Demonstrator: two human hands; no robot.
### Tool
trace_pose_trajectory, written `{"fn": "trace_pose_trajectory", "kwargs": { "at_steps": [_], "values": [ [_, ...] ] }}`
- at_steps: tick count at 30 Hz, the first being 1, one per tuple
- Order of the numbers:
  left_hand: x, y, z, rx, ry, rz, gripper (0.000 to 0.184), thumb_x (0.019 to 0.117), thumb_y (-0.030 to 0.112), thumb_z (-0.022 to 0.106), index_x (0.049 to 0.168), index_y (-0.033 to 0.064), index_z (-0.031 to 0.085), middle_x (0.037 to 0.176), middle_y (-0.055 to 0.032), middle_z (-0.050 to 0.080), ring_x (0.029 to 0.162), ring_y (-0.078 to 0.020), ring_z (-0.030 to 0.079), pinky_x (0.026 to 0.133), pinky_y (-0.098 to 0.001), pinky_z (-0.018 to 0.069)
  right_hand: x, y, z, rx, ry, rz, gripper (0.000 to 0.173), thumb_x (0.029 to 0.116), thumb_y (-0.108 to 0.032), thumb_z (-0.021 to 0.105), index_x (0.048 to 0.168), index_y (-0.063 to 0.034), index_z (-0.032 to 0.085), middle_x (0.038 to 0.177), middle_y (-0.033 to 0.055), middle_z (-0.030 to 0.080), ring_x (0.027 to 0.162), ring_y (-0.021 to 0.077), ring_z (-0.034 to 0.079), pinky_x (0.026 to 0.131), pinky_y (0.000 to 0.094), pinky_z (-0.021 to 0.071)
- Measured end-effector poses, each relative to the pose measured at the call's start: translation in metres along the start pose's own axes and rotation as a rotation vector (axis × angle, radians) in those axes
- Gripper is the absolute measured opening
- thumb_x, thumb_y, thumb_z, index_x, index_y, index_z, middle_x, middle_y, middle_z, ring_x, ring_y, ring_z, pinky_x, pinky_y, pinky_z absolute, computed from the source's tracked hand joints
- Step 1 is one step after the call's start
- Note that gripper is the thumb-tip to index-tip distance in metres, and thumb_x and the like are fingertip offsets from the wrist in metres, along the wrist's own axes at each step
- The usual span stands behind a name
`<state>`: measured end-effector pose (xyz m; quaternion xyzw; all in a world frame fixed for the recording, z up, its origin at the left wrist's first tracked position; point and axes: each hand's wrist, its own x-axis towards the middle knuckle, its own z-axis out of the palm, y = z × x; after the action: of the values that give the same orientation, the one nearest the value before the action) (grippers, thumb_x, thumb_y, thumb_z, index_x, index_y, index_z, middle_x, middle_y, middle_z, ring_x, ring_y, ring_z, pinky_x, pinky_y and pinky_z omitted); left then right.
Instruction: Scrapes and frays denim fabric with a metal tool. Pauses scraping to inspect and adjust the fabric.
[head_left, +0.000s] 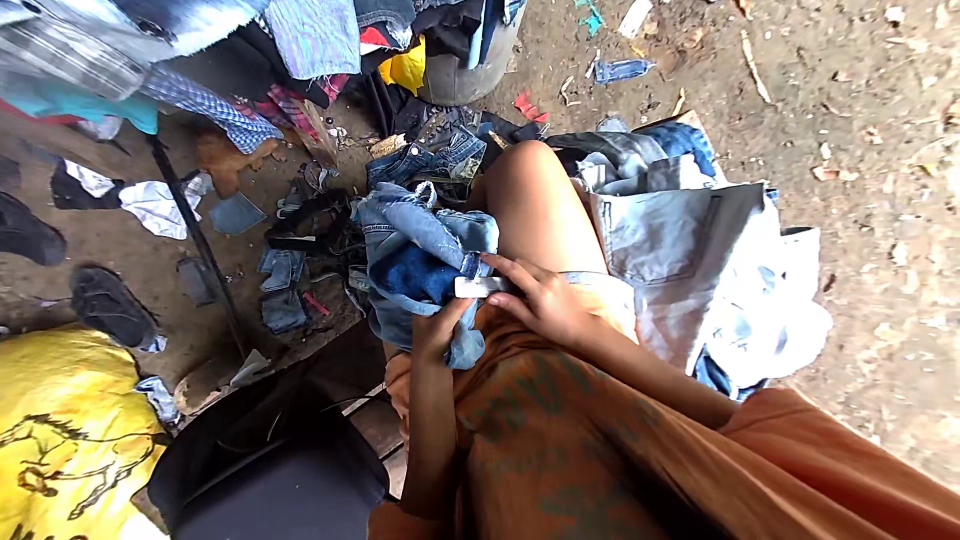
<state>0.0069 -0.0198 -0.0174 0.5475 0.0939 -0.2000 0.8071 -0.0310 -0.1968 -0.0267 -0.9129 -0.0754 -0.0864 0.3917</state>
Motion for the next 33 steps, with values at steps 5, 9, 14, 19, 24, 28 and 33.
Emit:
{"fn": "trace_pose_trajectory", "kwargs": {
  "at_steps": [5, 9, 14, 19, 24, 28, 33],
  "values": [
    [0.002, -0.001, -0.004, -0.030, -0.024, 0.033, 0.030, 0.0771, -0.015, 0.065, 0.091, 0.0109, 0.073, 0.084, 0.0031, 0.076, 0.080, -0.0044, 0.071, 0.080, -0.0252, 0.0599, 0.009, -0.007, 0.005, 0.071, -0.001, 0.006, 0.049, 0.1020, -0.040, 0.058, 0.134, -0.0032, 0.060, 0.098, 0.0129, 0.072, 0.079, 0.0265, 0.071, 0.065, 0.0437, 0.0590],
    [0.002, -0.006, -0.007, -0.025, -0.051, 0.051, 0.028, 0.0784, -0.011, 0.069, 0.096, 0.0109, 0.073, 0.088, 0.0038, 0.076, 0.085, -0.0042, 0.071, 0.083, -0.0261, 0.0595, -0.001, 0.003, 0.003, 0.027, 0.028, -0.034, 0.042, 0.1040, -0.039, 0.055, 0.129, -0.0072, 0.066, 0.087, 0.0123, 0.067, 0.072, 0.0260, 0.067, 0.060, 0.0403, 0.0563],
    [0.000, -0.009, 0.010, 0.175, 0.043, -0.021, 0.029, 0.0771, -0.009, 0.073, 0.102, 0.0040, 0.066, 0.086, 0.0031, 0.073, 0.084, -0.0044, 0.070, 0.082, -0.0263, 0.0598, 0.007, 0.003, 0.007, 0.098, 0.020, -0.002, 0.034, 0.1017, -0.035, 0.059, 0.111, -0.0046, 0.073, 0.086, 0.0101, 0.066, 0.072, 0.0211, 0.066, 0.059, 0.0368, 0.0550],
    [0.003, -0.007, 0.005, 0.140, 0.042, -0.058, 0.030, 0.0783, -0.008, 0.072, 0.106, 0.0028, 0.066, 0.087, -0.0004, 0.074, 0.082, -0.0081, 0.071, 0.080, -0.0284, 0.0608, 0.031, -0.003, -0.014, 0.860, -0.252, 0.517, 0.024, 0.1061, -0.021, 0.048, 0.093, -0.0098, 0.065, 0.067, -0.0077, 0.058, 0.056, -0.0030, 0.049, 0.053, 0.0145, 0.0401],
    [0.002, -0.003, 0.007, 0.105, 0.086, -0.070, 0.031, 0.0769, -0.010, 0.071, 0.104, 0.0034, 0.066, 0.085, -0.0009, 0.074, 0.080, -0.0082, 0.071, 0.078, -0.0279, 0.0609, 0.046, -0.001, -0.032, 1.084, -0.450, 0.775, 0.036, 0.1115, -0.033, 0.034, 0.095, -0.0129, 0.059, 0.062, -0.0044, 0.056, 0.043, -0.0021, 0.042, 0.039, 0.0120, 0.0312],
    [0.001, 0.002, 0.012, 0.122, 0.144, -0.073, 0.031, 0.0785, -0.011, 0.070, 0.105, 0.0041, 0.065, 0.084, 0.0018, 0.073, 0.080, -0.0053, 0.071, 0.078, -0.0255, 0.0606, 0.027, -0.007, -0.031, 0.636, -0.167, 0.489, 0.032, 0.1079, -0.027, 0.044, 0.125, -0.0110, 0.066, 0.075, -0.0025, 0.060, 0.059, 0.0041, 0.051, 0.055, 0.0224, 0.0445],
    [0.000, 0.001, 0.012, 0.081, 0.109, -0.050, 0.030, 0.0782, -0.012, 0.070, 0.100, 0.0079, 0.068, 0.084, 0.0027, 0.074, 0.079, -0.0053, 0.071, 0.077, -0.0266, 0.0610, 0.016, -0.009, -0.029, 0.031, -0.005, -0.050, 0.041, 0.1029, -0.035, 0.058, 0.134, -0.0088, 0.066, 0.089, 0.0095, 0.066, 0.073, 0.0207, 0.064, 0.059, 0.0367, 0.0542]
  ]
}}
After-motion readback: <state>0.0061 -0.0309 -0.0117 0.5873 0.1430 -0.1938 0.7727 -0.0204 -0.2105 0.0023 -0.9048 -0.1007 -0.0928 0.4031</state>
